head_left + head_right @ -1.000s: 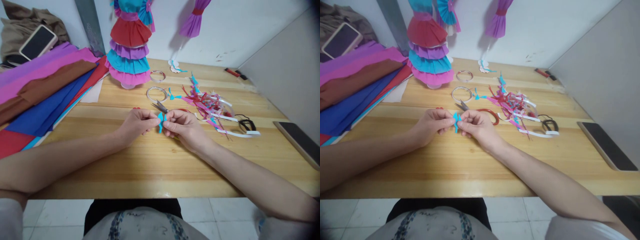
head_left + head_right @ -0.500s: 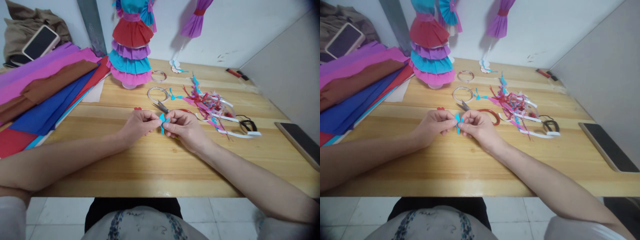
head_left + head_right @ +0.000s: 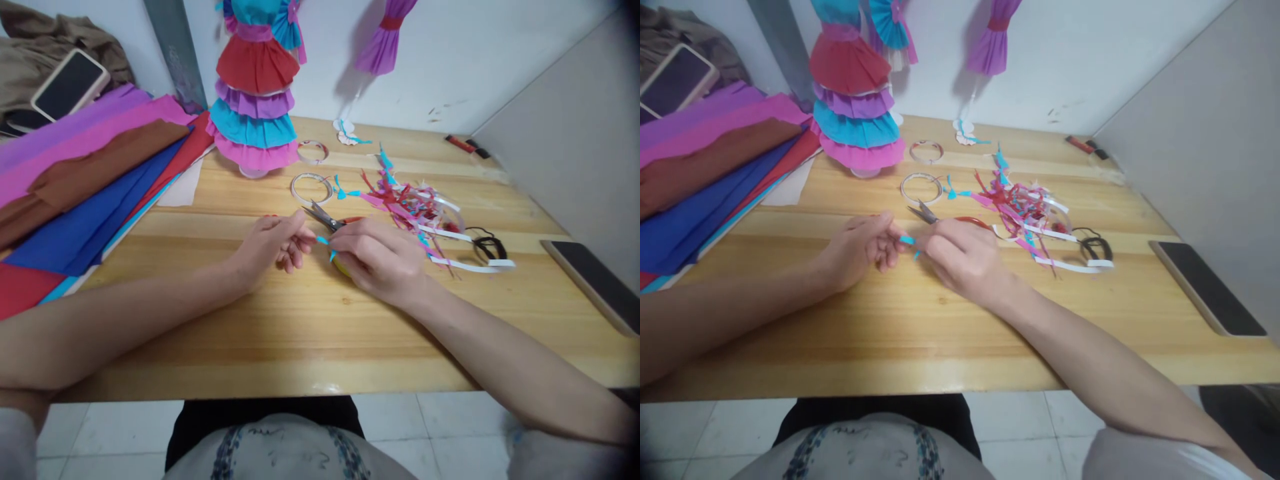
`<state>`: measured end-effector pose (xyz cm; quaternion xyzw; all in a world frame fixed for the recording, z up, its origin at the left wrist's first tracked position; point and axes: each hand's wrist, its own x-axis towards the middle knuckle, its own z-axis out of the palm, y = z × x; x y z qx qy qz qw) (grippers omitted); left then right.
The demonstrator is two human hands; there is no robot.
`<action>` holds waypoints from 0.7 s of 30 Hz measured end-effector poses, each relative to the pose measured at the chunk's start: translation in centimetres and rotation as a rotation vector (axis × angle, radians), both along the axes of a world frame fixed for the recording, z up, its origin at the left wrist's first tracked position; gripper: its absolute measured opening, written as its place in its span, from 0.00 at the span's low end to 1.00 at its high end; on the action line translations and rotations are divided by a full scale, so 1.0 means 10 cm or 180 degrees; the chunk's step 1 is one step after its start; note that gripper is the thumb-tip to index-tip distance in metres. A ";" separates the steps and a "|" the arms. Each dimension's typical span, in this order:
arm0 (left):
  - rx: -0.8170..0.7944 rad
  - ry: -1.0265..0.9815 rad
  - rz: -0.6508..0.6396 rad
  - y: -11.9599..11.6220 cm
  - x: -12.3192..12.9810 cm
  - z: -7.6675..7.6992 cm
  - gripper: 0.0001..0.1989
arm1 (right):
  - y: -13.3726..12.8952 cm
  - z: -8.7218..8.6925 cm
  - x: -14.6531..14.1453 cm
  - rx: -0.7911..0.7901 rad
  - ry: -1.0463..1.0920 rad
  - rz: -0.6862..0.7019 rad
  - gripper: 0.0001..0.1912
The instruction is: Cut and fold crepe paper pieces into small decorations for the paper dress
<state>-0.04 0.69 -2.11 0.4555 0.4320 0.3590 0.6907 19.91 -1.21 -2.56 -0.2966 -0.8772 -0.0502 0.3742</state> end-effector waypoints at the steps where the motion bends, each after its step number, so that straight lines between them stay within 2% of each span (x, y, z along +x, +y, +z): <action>1: -0.0189 0.0008 -0.0123 0.00 0.00 0.02 0.23 | 0.01 0.00 0.03 0.0315 -0.0168 0.0126 0.08; 4: -0.0710 0.0060 -0.0687 -0.01 0.00 0.08 0.28 | 0.02 0.01 0.08 0.0506 -0.0447 0.0280 0.10; 8: -0.0840 -0.0164 -0.1126 -0.07 -0.02 0.09 0.19 | 0.00 0.02 0.09 0.0625 -0.0575 0.0409 0.11; 11: -0.0687 -0.0256 -0.1136 -0.10 -0.02 0.08 0.13 | 0.00 0.01 0.09 0.0684 -0.0603 0.0422 0.13; 14: -0.0584 -0.0267 -0.0996 -0.10 -0.02 0.08 0.11 | 0.02 -0.03 0.10 0.0568 -0.0478 0.0374 0.12; 21: -0.0581 -0.0262 -0.0893 -0.09 -0.02 0.10 0.11 | 0.06 -0.10 0.10 -0.0185 -0.0181 0.0242 0.12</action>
